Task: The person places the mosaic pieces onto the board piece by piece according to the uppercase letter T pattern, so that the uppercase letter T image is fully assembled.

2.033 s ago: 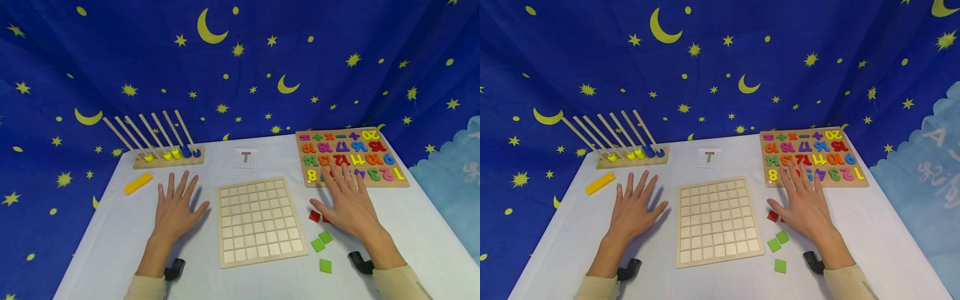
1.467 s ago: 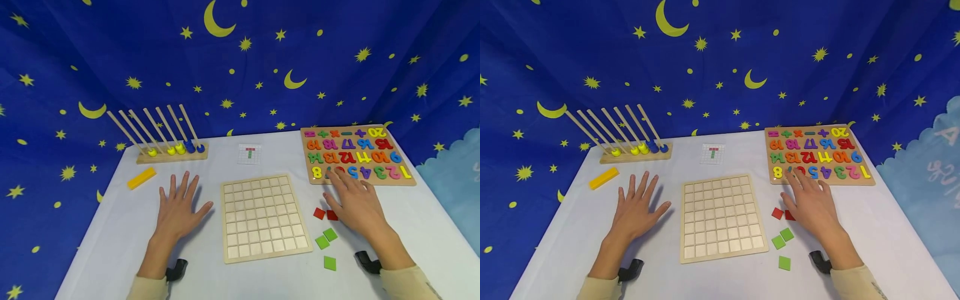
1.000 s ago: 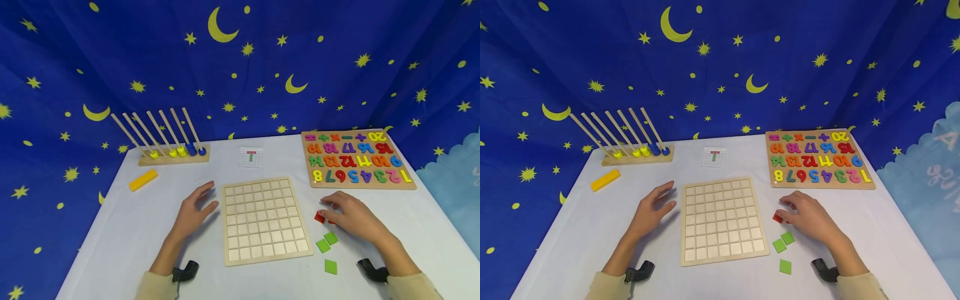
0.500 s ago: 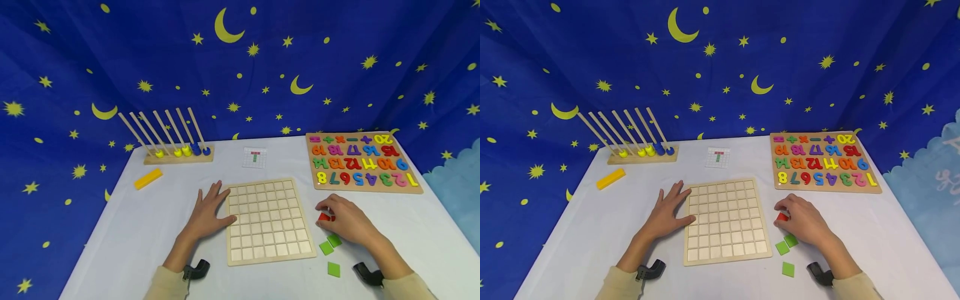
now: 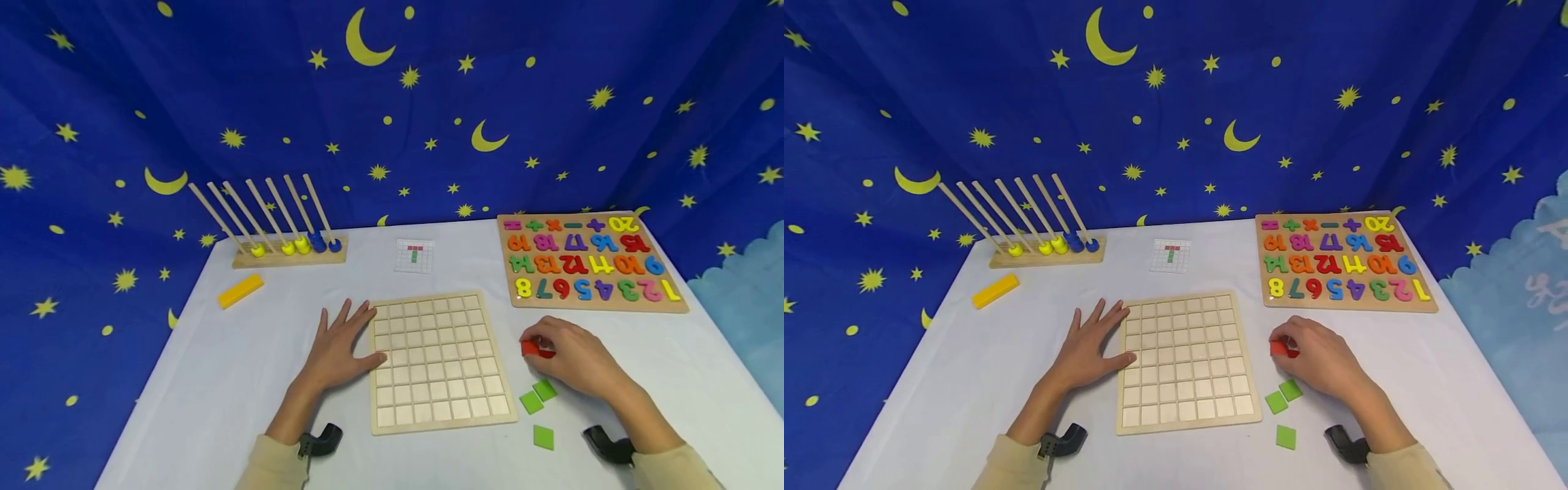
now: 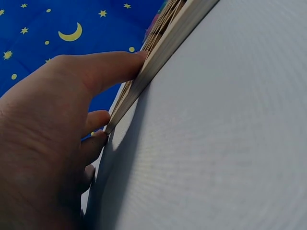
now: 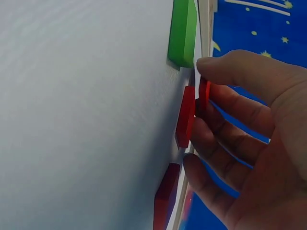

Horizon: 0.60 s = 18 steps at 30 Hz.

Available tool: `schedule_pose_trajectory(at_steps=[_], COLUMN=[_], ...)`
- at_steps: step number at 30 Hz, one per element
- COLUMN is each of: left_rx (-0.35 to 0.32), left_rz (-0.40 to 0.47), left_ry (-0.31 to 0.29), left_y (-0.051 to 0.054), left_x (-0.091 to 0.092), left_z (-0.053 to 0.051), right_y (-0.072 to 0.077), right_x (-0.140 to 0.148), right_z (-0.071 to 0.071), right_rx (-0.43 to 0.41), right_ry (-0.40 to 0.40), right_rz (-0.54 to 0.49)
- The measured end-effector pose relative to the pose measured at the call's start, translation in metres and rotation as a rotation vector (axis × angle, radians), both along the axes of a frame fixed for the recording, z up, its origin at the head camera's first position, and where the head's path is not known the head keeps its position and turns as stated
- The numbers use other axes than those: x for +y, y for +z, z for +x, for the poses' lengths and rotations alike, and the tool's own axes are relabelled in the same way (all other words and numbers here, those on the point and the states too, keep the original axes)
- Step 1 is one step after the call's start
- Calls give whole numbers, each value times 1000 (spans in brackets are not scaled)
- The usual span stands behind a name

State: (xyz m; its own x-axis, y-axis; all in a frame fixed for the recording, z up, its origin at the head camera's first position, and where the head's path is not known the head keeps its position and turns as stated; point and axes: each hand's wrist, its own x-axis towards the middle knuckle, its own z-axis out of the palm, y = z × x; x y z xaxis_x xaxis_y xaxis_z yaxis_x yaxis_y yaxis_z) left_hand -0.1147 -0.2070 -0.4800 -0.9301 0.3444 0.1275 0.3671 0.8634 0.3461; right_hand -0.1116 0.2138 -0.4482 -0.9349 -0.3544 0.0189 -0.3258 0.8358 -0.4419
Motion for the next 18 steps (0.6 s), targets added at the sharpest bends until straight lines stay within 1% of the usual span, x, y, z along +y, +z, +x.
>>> schedule_pose_trajectory(at_steps=[3, 8, 18], left_rx=[4, 12, 35], left_rz=[1, 17, 33], left_ry=[8, 11, 1], left_y=[-1, -2, -1], left_x=[-1, -1, -1], left_z=[2, 3, 3], right_y=[0, 2, 4], right_x=[-3, -8, -20], right_z=[-1, -4, -15], right_rx=[-9, -38, -40], right_ry=[2, 11, 47], right_rz=[-20, -38, -48])
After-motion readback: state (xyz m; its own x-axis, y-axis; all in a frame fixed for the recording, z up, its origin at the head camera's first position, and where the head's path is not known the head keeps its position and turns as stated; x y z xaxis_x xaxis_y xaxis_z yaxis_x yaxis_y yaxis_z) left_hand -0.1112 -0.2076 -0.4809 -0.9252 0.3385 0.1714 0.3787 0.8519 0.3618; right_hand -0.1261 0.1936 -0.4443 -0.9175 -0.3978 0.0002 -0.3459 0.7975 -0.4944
